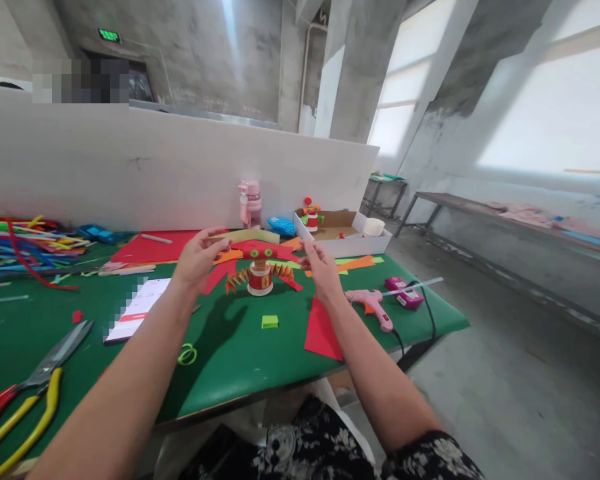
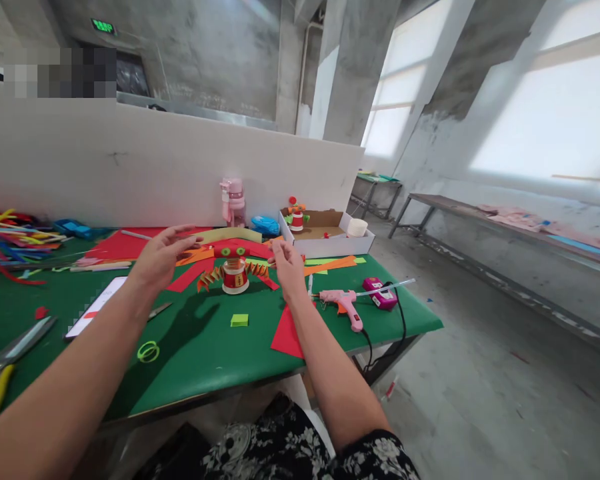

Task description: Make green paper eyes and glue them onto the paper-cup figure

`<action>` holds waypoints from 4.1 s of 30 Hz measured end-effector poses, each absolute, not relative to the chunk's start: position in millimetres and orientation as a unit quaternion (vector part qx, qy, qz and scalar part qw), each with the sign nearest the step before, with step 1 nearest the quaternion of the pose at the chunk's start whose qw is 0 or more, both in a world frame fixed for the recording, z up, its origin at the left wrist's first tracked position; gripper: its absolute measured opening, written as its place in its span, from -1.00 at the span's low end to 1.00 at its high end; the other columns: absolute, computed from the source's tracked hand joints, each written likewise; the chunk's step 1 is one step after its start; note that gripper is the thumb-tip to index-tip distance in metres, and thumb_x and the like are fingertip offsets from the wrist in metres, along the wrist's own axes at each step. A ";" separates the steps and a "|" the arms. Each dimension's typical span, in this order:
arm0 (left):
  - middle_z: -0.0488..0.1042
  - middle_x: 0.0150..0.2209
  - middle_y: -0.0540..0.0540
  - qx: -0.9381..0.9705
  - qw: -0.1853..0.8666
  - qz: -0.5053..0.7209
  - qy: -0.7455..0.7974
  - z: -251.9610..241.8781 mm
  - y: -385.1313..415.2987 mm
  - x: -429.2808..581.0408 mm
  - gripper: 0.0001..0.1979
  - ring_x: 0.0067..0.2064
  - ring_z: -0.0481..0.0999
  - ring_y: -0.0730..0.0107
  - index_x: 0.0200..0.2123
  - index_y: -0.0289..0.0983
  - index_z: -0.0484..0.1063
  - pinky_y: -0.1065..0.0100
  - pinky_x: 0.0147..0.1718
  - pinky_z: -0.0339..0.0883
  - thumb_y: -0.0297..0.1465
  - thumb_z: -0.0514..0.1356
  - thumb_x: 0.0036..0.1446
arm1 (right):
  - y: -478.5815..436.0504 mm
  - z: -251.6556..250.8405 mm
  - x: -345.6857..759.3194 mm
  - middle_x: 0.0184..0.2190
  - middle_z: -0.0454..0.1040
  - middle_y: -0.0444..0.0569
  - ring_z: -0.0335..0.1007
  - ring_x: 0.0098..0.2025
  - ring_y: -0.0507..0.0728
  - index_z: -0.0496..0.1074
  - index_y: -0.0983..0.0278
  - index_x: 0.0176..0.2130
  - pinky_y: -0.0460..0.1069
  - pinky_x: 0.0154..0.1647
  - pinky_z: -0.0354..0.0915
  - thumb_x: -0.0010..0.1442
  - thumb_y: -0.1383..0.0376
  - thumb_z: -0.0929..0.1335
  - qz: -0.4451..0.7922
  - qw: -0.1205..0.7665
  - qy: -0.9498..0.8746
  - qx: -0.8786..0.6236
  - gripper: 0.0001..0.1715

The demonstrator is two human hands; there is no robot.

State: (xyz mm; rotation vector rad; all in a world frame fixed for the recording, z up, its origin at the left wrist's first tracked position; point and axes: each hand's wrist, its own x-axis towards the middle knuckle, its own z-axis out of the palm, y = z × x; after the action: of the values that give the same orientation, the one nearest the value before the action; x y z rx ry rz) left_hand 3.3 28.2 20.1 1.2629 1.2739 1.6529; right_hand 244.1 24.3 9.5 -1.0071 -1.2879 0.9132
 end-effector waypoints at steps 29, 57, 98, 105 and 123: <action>0.58 -0.23 0.03 0.488 0.046 0.724 0.486 70.4 -151.5 31.2 -0.78 -0.19 0.58 0.34 -0.13 -0.07 0.58 0.18 0.01 0.44 -0.31 0.24 0.14 | -102.9 -76.3 225.0 -0.46 0.51 -0.12 0.39 -0.35 0.05 0.48 0.24 -0.42 -0.10 -0.31 0.19 0.27 0.22 0.40 0.267 0.292 -0.844 -0.362 -0.77; 0.59 -0.30 -0.07 0.683 0.121 0.346 0.632 -56.9 -77.2 71.7 -0.71 -0.28 0.55 0.32 -0.25 -0.14 0.54 0.35 -0.27 0.40 -0.32 0.00 0.26 | -98.4 -48.4 259.6 -0.55 0.44 -0.12 0.35 -0.47 0.06 0.41 0.22 -0.49 -0.07 -0.43 0.24 0.21 0.06 0.40 0.453 0.358 -0.714 -0.396 -0.64; 0.56 -0.34 -0.14 0.756 -0.201 0.193 0.592 -68.2 -93.7 60.4 -0.68 -0.29 0.49 0.16 -0.22 -0.29 0.56 0.20 -0.28 0.32 -0.52 -0.01 0.29 | -62.7 -53.9 283.0 0.26 0.36 0.15 0.22 0.32 0.34 0.36 0.36 0.24 0.23 0.35 0.18 0.27 0.09 0.37 0.173 0.123 -0.892 -0.399 -0.34; 0.59 -0.30 -0.14 0.798 -0.080 0.143 0.581 -56.5 -83.9 50.4 -0.66 -0.26 0.54 0.16 -0.12 -0.25 0.56 0.19 -0.26 0.39 -0.48 -0.02 0.29 | -58.4 -50.3 306.6 0.03 0.54 0.21 0.46 0.04 0.32 0.46 0.36 0.08 0.19 0.08 0.39 0.17 0.13 0.47 0.111 0.207 -0.883 -0.406 -0.44; 0.62 -0.21 -0.11 0.812 0.001 0.259 0.523 -50.5 -104.0 49.3 -0.60 -0.20 0.56 0.33 -0.16 -0.21 0.56 0.35 -0.24 0.44 -0.34 -0.09 0.38 | -43.7 -5.9 322.6 -0.56 0.48 -0.11 0.41 -0.48 0.07 0.41 0.23 -0.49 -0.07 -0.41 0.34 0.37 0.17 0.27 0.131 0.379 -0.765 -0.504 -0.58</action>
State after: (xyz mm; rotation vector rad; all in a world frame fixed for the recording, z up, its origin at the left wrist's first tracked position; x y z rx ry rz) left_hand 49.3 -104.0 -50.5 2.5489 1.6420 0.8133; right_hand 322.6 -43.7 -5.9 -1.2869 -1.9558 0.3348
